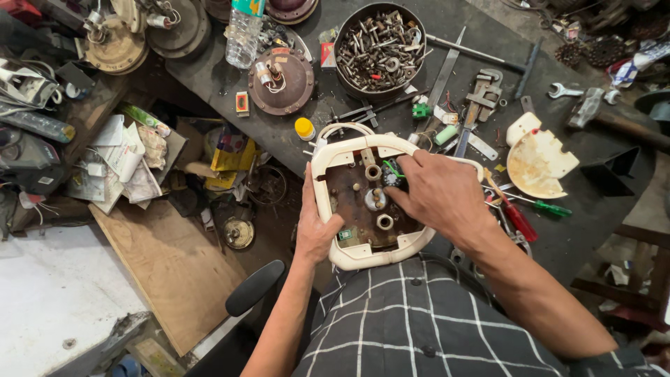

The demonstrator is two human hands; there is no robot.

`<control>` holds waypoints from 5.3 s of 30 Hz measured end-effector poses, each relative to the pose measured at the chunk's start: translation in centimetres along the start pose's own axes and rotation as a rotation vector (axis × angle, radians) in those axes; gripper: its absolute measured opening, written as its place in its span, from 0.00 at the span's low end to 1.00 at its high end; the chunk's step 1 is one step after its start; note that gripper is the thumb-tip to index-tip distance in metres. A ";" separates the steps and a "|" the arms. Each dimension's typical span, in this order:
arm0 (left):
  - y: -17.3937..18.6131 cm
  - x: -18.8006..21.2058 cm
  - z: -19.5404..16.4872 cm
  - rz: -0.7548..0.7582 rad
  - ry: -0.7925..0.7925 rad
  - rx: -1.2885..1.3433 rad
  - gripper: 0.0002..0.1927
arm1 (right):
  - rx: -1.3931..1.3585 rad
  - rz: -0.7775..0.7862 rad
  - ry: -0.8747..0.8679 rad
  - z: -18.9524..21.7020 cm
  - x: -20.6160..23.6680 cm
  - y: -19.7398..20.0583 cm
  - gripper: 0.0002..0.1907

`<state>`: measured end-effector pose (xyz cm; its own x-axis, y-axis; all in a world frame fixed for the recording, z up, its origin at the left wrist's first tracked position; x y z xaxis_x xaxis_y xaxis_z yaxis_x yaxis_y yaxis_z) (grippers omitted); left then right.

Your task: The person rummages through a bowl of small metal parts, then uses a screwdriver to open a white plastic appliance housing. They remove the cover, inspect the internal wiring and components, and use a screwdriver to adjust a small black component inside.

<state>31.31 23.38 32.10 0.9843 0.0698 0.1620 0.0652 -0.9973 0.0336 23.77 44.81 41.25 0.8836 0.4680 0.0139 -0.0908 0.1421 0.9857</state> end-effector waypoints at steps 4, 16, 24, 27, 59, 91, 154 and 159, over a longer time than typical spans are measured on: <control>-0.4 -0.6 -0.2 -0.012 -0.051 0.001 0.54 | 0.015 0.028 -0.013 -0.3 -1.0 -0.6 0.25; -4.6 -2.2 0.2 -0.023 -0.159 -0.276 0.54 | -0.051 -0.112 -0.173 -7.0 2.8 4.9 0.26; -10.9 -3.7 0.2 0.029 -0.231 -0.467 0.56 | -0.183 -0.146 -0.523 -15.9 9.1 4.8 0.23; -12.8 -4.5 -0.4 0.070 -0.204 -0.510 0.57 | -0.555 -0.365 -0.621 -20.3 13.6 5.1 0.19; -36.0 -2.6 2.9 0.888 -0.665 -0.993 0.44 | -1.376 -0.597 -0.649 -32.2 4.7 -5.7 0.20; -7.2 -17.3 -0.2 0.382 0.649 0.835 0.22 | -0.608 -0.352 -0.406 -5.1 -7.0 1.2 0.12; -6.2 -25.5 2.3 0.498 0.844 1.023 0.20 | -1.097 -0.259 -0.471 -5.9 -7.8 -2.2 0.07; -6.2 -25.4 2.4 0.479 0.859 1.021 0.19 | -1.193 -0.241 -0.547 -6.8 -7.3 -3.7 0.06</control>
<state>6.28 27.78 25.44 0.5646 -0.6518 0.5064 0.2104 -0.4796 -0.8519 14.52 46.76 36.33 0.9782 -0.0441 0.2027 -0.0033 0.9737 0.2279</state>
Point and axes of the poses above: each hand's wrist, its own x-axis away from the middle knuckle, its own y-axis out of the back of the hand, z = x × y, the point moved 1 cm from there along -x, towards the middle knuckle, and after that the axes turned 1 degree about -x, right-handed, at the moved point
